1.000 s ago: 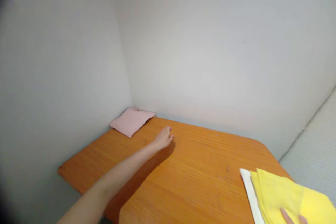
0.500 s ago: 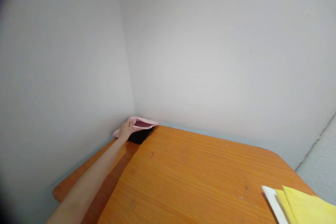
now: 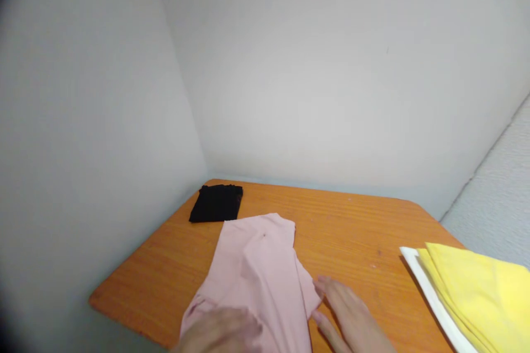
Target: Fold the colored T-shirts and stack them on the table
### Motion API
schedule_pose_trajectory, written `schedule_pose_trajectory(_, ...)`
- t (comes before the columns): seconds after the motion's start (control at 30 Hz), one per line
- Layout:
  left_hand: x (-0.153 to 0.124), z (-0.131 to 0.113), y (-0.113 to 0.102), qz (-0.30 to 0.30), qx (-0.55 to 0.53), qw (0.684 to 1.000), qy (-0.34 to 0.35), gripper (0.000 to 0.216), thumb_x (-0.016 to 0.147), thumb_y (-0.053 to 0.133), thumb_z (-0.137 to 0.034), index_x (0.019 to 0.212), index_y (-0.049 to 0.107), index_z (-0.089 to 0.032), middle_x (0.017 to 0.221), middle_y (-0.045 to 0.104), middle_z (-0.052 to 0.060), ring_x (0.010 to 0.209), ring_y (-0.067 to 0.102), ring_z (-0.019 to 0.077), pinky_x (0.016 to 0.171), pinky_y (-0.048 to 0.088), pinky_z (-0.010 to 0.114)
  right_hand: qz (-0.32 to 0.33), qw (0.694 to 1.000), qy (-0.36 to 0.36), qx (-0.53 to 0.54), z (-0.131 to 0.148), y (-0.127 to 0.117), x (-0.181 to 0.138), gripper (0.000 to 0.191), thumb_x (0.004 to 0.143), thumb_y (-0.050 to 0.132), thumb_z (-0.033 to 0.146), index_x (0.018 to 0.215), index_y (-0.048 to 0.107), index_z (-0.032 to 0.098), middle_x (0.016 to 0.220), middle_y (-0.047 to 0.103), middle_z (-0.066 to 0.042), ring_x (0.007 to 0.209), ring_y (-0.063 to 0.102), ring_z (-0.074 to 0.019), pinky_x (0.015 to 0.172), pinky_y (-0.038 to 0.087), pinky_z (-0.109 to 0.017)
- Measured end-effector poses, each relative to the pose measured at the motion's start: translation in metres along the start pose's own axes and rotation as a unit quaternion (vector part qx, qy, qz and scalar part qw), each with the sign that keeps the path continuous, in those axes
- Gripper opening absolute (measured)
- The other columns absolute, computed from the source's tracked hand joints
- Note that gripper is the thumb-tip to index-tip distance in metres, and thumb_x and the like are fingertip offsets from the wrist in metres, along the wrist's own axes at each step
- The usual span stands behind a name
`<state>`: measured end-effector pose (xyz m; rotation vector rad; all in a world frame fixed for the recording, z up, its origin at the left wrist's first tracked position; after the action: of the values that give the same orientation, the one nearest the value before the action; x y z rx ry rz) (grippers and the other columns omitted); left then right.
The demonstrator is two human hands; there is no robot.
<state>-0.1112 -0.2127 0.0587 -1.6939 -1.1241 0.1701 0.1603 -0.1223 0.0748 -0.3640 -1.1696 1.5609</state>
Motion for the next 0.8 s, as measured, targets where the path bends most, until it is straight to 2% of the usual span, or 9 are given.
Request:
schedule_pose_trajectory(0.1, 0.016, 0.058, -0.068, -0.088, 0.075, 0.98, -0.164, 0.042, 0.1, 0.034, -0.038, 0.138, 0.049, -0.03, 0.145, 0.048, 0.004, 0.136, 0.042, 0.0209, 0.116, 0.031, 0.042, 0.035, 0.999, -0.005, 0.024, 0.054, 0.017, 0.015, 0.043, 0.094, 0.043, 0.048, 0.123, 0.063, 0.023, 0.126, 0.061, -0.011, 0.118, 0.057, -0.0292, 0.102, 0.048, -0.047)
schedule_pose_trajectory(0.17, 0.032, 0.11, -0.096, -0.087, 0.116, 0.962, -0.232, 0.046, 0.101, 0.029, -0.039, 0.14, 0.048, -0.022, 0.147, 0.045, 0.007, 0.138, 0.038, 0.0197, 0.117, 0.028, 0.041, 0.073, 0.997, -0.006, 0.024, 0.084, 0.029, 0.019, 0.049, 0.092, 0.048, 0.048, 0.132, 0.057, 0.021, 0.135, 0.054, -0.014, 0.126, 0.049, -0.0318, 0.106, 0.042, -0.051)
schedule_pose_trajectory(0.27, 0.053, 0.182, -0.111, -0.037, 0.189, 0.933, -0.304, 0.047, 0.099, 0.034, -0.037, 0.14, 0.047, -0.021, 0.152, 0.038, 0.008, 0.142, 0.031, 0.0235, 0.117, 0.024, 0.045, 0.18, 0.984, -0.005, 0.001, 0.105, 0.054, 0.013, 0.074, 0.08, 0.065, 0.045, 0.146, 0.042, 0.021, 0.152, 0.033, -0.013, 0.141, 0.027, -0.0364, 0.113, 0.028, -0.057)
schedule_pose_trajectory(0.33, 0.059, 0.21, -0.115, -0.033, 0.218, 0.914, -0.341, 0.042, 0.096, 0.039, -0.034, 0.133, 0.056, -0.022, 0.148, 0.045, 0.01, 0.139, 0.036, 0.0286, 0.116, 0.023, 0.05, 0.224, 0.975, 0.001, -0.014, 0.1, 0.063, 0.002, 0.066, 0.08, 0.064, 0.038, 0.142, 0.048, 0.024, 0.154, 0.029, -0.01, 0.143, 0.021, -0.0354, 0.114, 0.024, -0.057)
schedule_pose_trajectory(0.43, 0.065, 0.211, -0.117, -0.069, 0.225, 0.903, -0.359, 0.04, 0.095, 0.038, -0.036, 0.117, 0.065, -0.017, 0.134, 0.057, 0.017, 0.131, 0.044, 0.034, 0.112, 0.025, 0.052, 0.213, 0.977, 0.003, -0.014, 0.08, 0.054, -0.007, 0.042, 0.083, 0.061, 0.033, 0.124, 0.063, 0.028, 0.15, 0.039, -0.007, 0.141, 0.029, -0.0326, 0.113, 0.029, -0.053)
schedule_pose_trajectory(0.57, 0.084, 0.19, -0.092, -0.092, 0.173, 0.899, -0.391, 0.058, 0.094, 0.028, -0.051, 0.086, 0.068, -0.011, 0.101, 0.066, 0.026, 0.107, 0.059, 0.0387, 0.093, 0.04, 0.049, 0.098, 0.995, -0.024, 0.003, 0.073, 0.015, 0.014, 0.023, 0.089, 0.055, 0.035, 0.108, 0.064, 0.024, 0.132, 0.055, -0.01, 0.126, 0.046, -0.0287, 0.104, 0.039, -0.047)
schedule_pose_trajectory(0.63, 0.098, 0.187, -0.07, -0.08, 0.115, 0.901, -0.411, 0.057, 0.089, 0.036, -0.059, 0.066, 0.064, -0.014, 0.078, 0.067, 0.022, 0.088, 0.064, 0.0371, 0.079, 0.044, 0.044, 0.039, 0.998, -0.053, 0.009, 0.082, -0.002, 0.041, 0.019, 0.092, 0.051, 0.032, 0.103, 0.062, 0.021, 0.119, 0.059, -0.01, 0.115, 0.052, -0.0262, 0.098, 0.041, -0.044)
schedule_pose_trajectory(0.7, 0.112, 0.184, -0.051, -0.071, 0.042, 0.906, -0.414, 0.05, 0.081, 0.05, -0.061, 0.054, 0.055, -0.019, 0.06, 0.061, 0.013, 0.073, 0.062, 0.0305, 0.068, 0.044, 0.037, 0.008, 0.997, -0.073, 0.017, 0.091, -0.008, 0.073, 0.016, 0.093, 0.049, 0.03, 0.094, 0.062, 0.019, 0.105, 0.062, -0.009, 0.103, 0.055, -0.0244, 0.092, 0.042, -0.04)
schedule_pose_trajectory(0.8, 0.13, 0.165, -0.037, -0.078, -0.086, 0.921, -0.372, 0.046, 0.075, 0.057, -0.061, 0.055, 0.049, -0.02, 0.053, 0.052, 0.003, 0.059, 0.054, 0.0189, 0.057, 0.039, 0.027, 0.014, 0.998, -0.033, 0.055, 0.092, 0.004, 0.113, 0.028, 0.095, 0.048, 0.033, 0.079, 0.062, 0.016, 0.083, 0.063, -0.007, 0.084, 0.057, -0.0226, 0.081, 0.045, -0.037)
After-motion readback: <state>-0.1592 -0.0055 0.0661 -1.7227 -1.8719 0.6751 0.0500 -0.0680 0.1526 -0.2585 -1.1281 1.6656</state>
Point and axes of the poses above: each hand's wrist, its own x-axis towards the middle knuckle, its own y-axis out of the palm, z = x × y, the point moved 8 cm from there along x, towards the middle knuckle
